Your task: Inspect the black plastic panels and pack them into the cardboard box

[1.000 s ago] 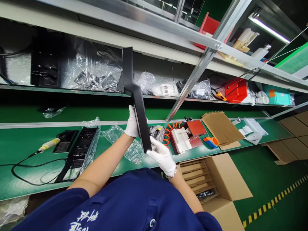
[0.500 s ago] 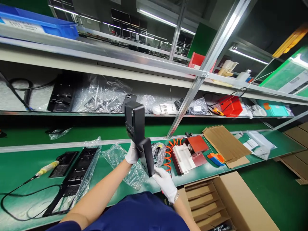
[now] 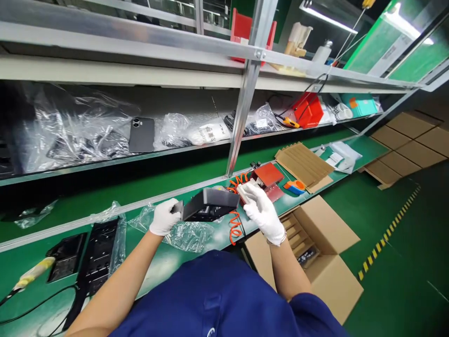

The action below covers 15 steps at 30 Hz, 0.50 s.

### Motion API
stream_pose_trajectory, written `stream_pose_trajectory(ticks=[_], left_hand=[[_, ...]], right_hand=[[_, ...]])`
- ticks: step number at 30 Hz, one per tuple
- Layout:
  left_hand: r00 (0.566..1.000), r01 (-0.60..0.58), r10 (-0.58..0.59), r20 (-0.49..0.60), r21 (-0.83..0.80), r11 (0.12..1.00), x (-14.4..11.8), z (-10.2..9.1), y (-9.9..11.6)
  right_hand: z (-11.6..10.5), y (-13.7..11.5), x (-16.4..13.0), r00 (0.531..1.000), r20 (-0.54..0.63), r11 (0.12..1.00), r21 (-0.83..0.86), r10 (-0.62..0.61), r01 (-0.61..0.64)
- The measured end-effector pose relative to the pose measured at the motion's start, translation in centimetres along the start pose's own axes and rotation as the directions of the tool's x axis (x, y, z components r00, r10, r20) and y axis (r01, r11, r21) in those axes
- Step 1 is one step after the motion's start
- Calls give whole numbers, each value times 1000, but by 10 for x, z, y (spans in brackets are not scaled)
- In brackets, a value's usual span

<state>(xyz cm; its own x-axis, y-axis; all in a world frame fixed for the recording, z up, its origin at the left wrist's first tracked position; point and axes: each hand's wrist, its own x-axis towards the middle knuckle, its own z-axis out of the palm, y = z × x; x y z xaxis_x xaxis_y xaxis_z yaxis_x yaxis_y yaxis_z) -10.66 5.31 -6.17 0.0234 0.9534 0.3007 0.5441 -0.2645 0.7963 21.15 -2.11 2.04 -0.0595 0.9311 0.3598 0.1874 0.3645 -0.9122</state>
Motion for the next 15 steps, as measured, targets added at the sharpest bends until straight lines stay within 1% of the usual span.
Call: stream_pose_trajectory(ticks=[1, 2, 3, 4, 5, 6, 8, 9, 10, 11, 12, 13, 14, 15], left_hand=[[999, -22, 19, 45, 58, 998, -1, 1, 9], [995, -49, 36, 95, 136, 990, -2, 2, 19], [989, -79, 47, 144, 229, 970, -3, 3, 30], [982, -108, 50, 183, 317, 942, -4, 3, 42], [976, -132, 52, 214, 380, 915, -4, 3, 53], [970, -155, 60, 237, 405, 901, -4, 1, 63], [958, -218, 125, 259, 370, 903, -2, -5, 75], [950, -259, 178, 255, 331, 908, 0, -9, 76], [946, -293, 231, 229, 291, 911, 2, -15, 75], [947, -309, 273, 169, 255, 916, 4, -20, 71], [954, -300, 289, 84, 219, 928, 5, -26, 65], [963, -265, 270, -1, 180, 947, 4, -30, 59], [974, -206, 216, -66, 128, 970, 3, -34, 54], [986, -129, 134, -98, 62, 990, 0, -36, 51]], right_hand=[[3, -9, 2, 998, 12, 994, -83, -68, 68], [6, -15, 4, 994, 13, 981, -162, -109, 109], [7, -17, 7, 994, -9, 969, -221, -113, 108], [7, -16, 9, 994, -64, 967, -246, -86, 67], [6, -11, 11, 990, -138, 972, -235, -34, 1], [2, -4, 12, 975, -220, 978, -194, 29, -73], [-13, 13, 11, 926, -353, 982, -75, 136, -173], [-22, 22, 10, 899, -406, 982, -19, 164, -188], [-32, 30, 7, 875, -451, 983, 29, 175, -182], [-42, 36, 4, 851, -497, 985, 69, 172, -159], [-52, 42, 1, 826, -541, 988, 96, 155, -122], [-61, 46, -3, 805, -578, 991, 106, 130, -83], [-68, 50, -5, 789, -605, 993, 106, 105, -51], [-73, 53, -8, 780, -620, 994, 106, 88, -29]])
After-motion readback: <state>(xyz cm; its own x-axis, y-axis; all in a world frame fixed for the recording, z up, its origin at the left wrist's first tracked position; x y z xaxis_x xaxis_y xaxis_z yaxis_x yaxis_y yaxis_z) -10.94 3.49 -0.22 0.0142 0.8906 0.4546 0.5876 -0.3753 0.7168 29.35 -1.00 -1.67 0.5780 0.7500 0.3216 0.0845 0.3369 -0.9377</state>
